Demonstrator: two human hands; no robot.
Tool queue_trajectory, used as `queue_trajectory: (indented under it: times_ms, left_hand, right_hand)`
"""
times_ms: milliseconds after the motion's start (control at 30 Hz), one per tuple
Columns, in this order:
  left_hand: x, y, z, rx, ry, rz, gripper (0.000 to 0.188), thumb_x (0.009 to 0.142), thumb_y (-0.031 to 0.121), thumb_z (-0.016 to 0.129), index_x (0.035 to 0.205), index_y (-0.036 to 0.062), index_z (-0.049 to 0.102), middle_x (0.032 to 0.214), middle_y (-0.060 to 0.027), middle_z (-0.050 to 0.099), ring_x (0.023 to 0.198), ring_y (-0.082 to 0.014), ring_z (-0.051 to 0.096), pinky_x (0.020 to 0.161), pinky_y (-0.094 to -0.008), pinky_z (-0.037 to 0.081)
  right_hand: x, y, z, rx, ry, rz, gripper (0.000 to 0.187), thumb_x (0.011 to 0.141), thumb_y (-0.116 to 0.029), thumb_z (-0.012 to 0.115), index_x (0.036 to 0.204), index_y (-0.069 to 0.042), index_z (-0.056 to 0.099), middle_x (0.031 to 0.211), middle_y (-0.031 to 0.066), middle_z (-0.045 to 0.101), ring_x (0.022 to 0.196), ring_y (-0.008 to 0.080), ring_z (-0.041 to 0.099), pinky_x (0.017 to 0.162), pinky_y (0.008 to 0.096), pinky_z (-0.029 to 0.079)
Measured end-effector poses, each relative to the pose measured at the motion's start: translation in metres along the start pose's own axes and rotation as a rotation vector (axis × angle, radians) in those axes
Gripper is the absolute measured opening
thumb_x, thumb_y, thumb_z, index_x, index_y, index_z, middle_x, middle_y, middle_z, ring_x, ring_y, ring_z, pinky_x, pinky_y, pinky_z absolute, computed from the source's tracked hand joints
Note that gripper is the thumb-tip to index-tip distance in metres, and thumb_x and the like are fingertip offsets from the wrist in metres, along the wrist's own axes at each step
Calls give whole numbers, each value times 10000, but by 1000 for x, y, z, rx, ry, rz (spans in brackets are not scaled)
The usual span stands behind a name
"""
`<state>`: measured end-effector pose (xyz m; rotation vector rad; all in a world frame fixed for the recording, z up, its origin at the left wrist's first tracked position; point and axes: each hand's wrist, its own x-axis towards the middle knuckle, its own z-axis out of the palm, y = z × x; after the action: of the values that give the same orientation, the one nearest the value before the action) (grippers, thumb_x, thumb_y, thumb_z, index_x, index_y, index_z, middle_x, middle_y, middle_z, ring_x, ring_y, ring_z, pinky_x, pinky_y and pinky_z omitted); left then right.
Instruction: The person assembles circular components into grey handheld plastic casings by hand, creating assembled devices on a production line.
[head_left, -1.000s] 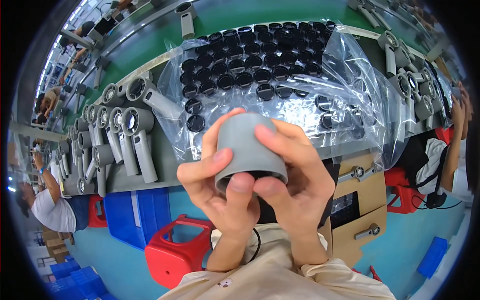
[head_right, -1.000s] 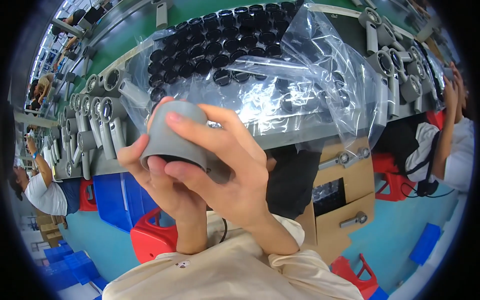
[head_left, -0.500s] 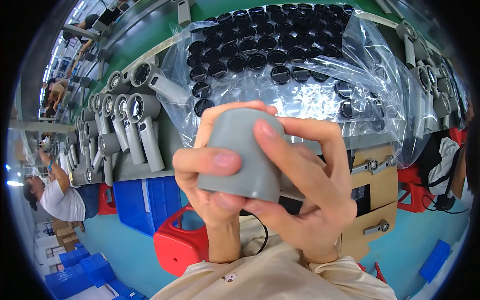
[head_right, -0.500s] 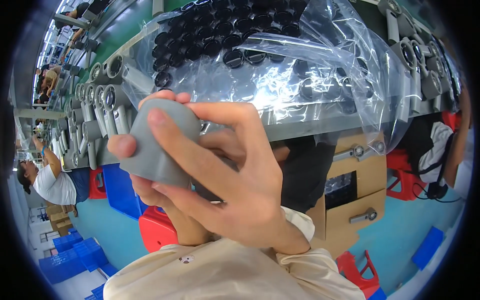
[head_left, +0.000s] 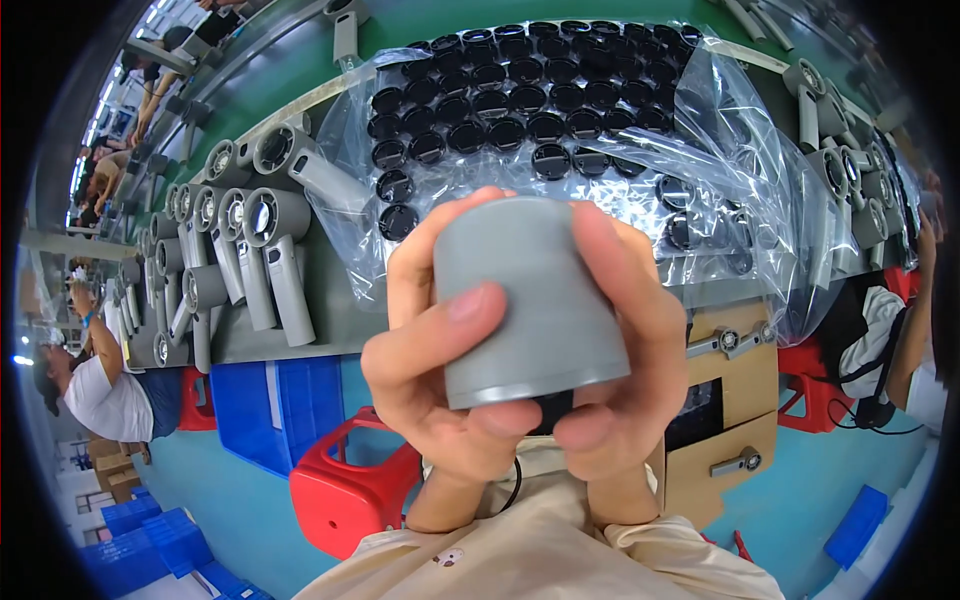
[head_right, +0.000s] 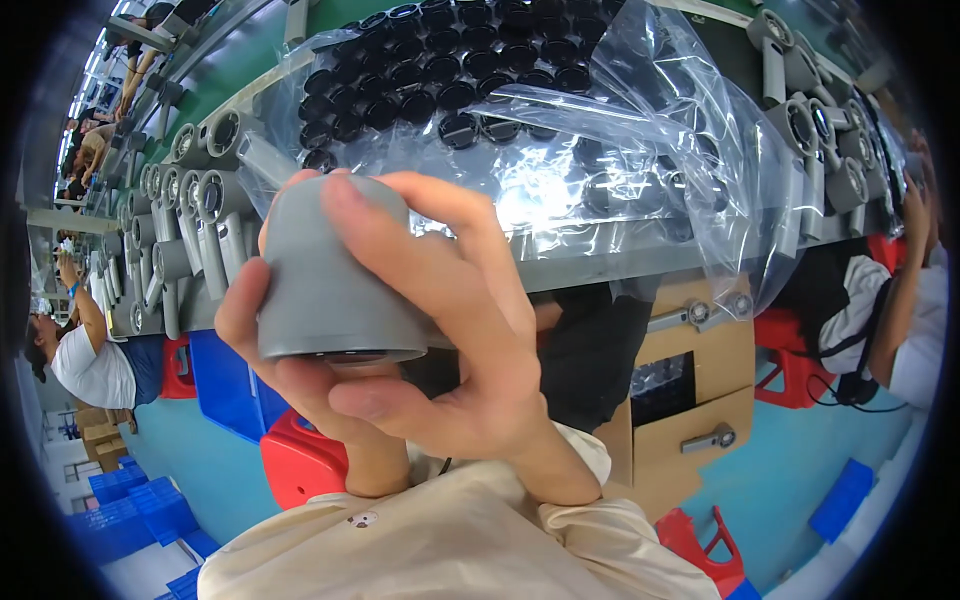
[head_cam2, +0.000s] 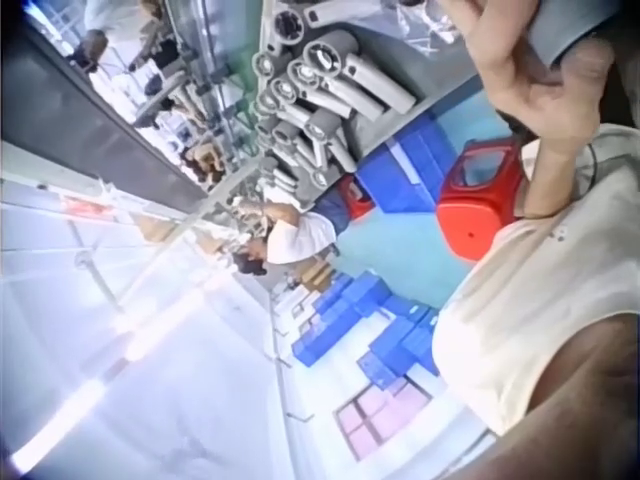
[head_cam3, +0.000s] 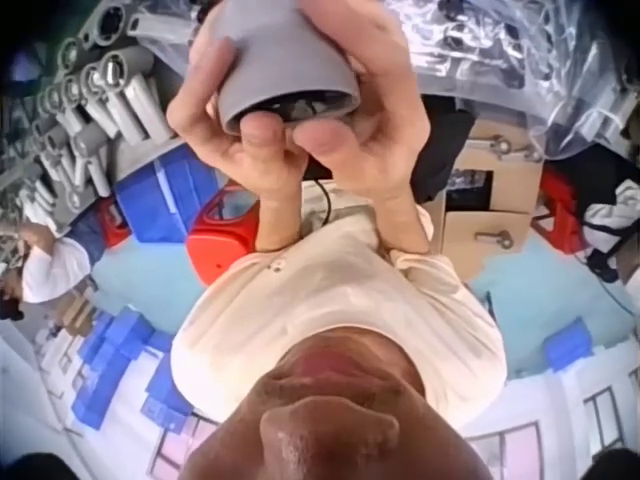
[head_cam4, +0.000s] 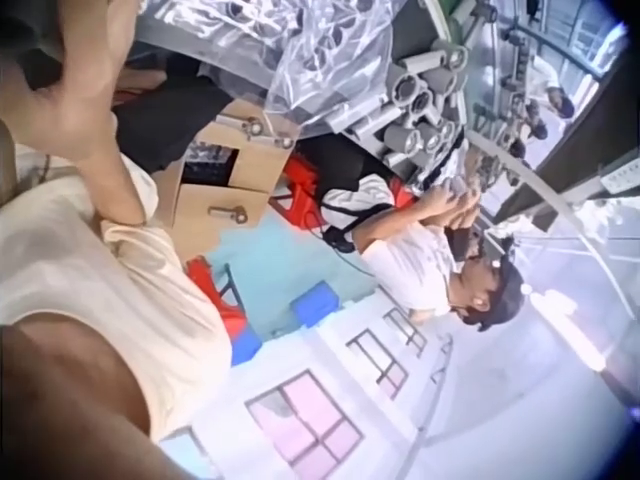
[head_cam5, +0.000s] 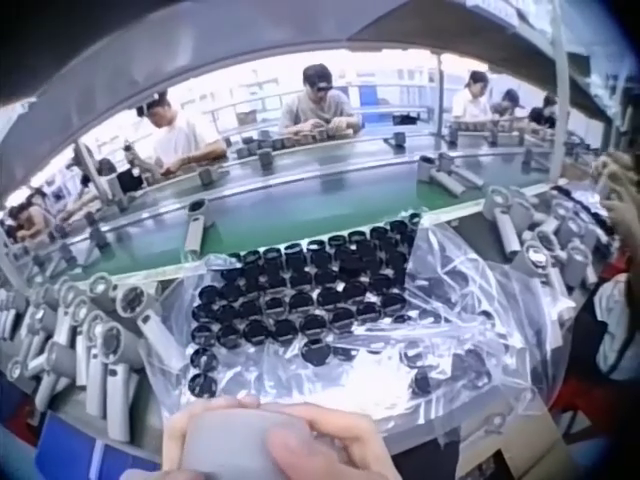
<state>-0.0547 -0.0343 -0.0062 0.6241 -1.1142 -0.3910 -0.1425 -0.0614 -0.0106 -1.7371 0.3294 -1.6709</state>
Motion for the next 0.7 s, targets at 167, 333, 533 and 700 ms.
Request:
queue_trajectory:
  times_ms: [167,333,533,700]
  left_hand:
    - [2,-8,11,-127,43,127,440,850,394,581,1083,34,487,1152,-376,419,1032,-426,517,833,-454,461]
    - [3,-9,1,220,48,40,372,851,310,591,1088,30,529,1142,-344,467,1032,-395,530,838,-426,460]
    - [23,7,-16,254,-398,-1,547,850,440,564,1217,43,476,1238,-350,423,1138,-398,475,904,-433,431]
    - [11,33,-10,345,-127,140,542,843,490,540,1098,11,533,1226,-299,458,1192,-385,429,1009,-437,344]
  right_hand:
    - [-3,-1,5,55,85,102,569,788,-295,634,1205,50,460,1169,242,466,1035,286,505,820,342,441]
    - [-1,-6,11,216,254,362,366,758,-32,667,1105,5,560,1140,161,487,976,234,530,768,304,466]
    - [3,-19,-9,406,197,378,518,737,-50,707,1209,-5,498,1169,141,450,931,197,548,764,277,457]
    - [-2,-16,-29,113,-5,257,810,652,-391,794,1217,44,410,1132,173,500,1019,215,508,865,305,393]
